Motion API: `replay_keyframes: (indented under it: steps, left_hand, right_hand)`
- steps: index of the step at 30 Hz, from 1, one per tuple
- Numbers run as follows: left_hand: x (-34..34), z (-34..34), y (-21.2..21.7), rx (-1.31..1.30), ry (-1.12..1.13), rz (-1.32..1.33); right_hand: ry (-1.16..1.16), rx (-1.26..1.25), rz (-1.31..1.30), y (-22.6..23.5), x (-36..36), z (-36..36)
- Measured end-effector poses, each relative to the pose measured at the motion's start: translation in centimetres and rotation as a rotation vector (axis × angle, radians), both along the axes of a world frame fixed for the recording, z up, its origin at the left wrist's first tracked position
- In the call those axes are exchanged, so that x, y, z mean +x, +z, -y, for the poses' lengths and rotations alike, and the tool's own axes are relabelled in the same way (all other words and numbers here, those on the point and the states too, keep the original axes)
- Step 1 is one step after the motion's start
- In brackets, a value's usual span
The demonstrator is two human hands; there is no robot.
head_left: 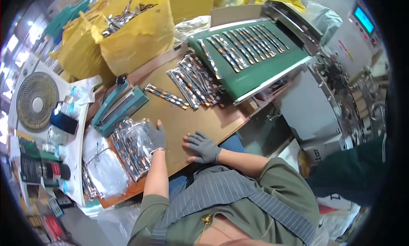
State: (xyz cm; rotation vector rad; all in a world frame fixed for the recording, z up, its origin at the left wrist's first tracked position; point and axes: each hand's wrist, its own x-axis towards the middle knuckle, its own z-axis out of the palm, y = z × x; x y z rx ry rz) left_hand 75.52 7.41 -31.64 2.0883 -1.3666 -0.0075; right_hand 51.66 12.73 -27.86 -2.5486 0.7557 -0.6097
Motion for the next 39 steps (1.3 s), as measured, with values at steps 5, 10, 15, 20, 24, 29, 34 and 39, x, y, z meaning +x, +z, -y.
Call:
replay_keyframes:
  steps: [5, 10, 15, 20, 24, 29, 34, 39]
  left_hand:
    - [-0.5, -0.5, 1.5, -0.023, -0.011, -0.07]
    - [-1.4, -0.7, 2.3, -0.031, -0.041, -0.07]
    - [-2.6, 2.6, 1.9, -0.134, -0.048, -0.149]
    - [-2.7, 5.8, 1.8, -0.132, -0.198, -0.261]
    - [-3.7, 5.7, 2.9, -0.083, -0.218, -0.233]
    - [-4.1, 6.3, 1.4, -0.14, -0.261, -0.129]
    - [-2.6, 5.5, 1.5, -0.046, -0.284, -0.314]
    - [-3.0, 6.2, 2.0, 0.02, -0.227, -0.176]
  right_hand:
    - [-0.451, -0.295, 0.13, 4.2, 3.5, 11.3]
    - [-0.839, 0.285, -0.146, 6.9, 0.0, 24.5]
    - [-0.792, 0.342, -0.153, 4.7, 1.2, 25.7]
    - [-0.515, 0.287, 0.233, 10.2, -0.2, 25.7]
    - [-0.85, -0.124, 0.146, 14.5, -11.7, 30.1]
    - [-1.508, 0.178, -0.12, 13.9, -27.3, 32.3]
    - [-0.775, -0.133, -0.21, 12.1, -14.2, 27.2]
    - [-0.555, 0.009, -0.174, 10.6, -1.5, 20.3]
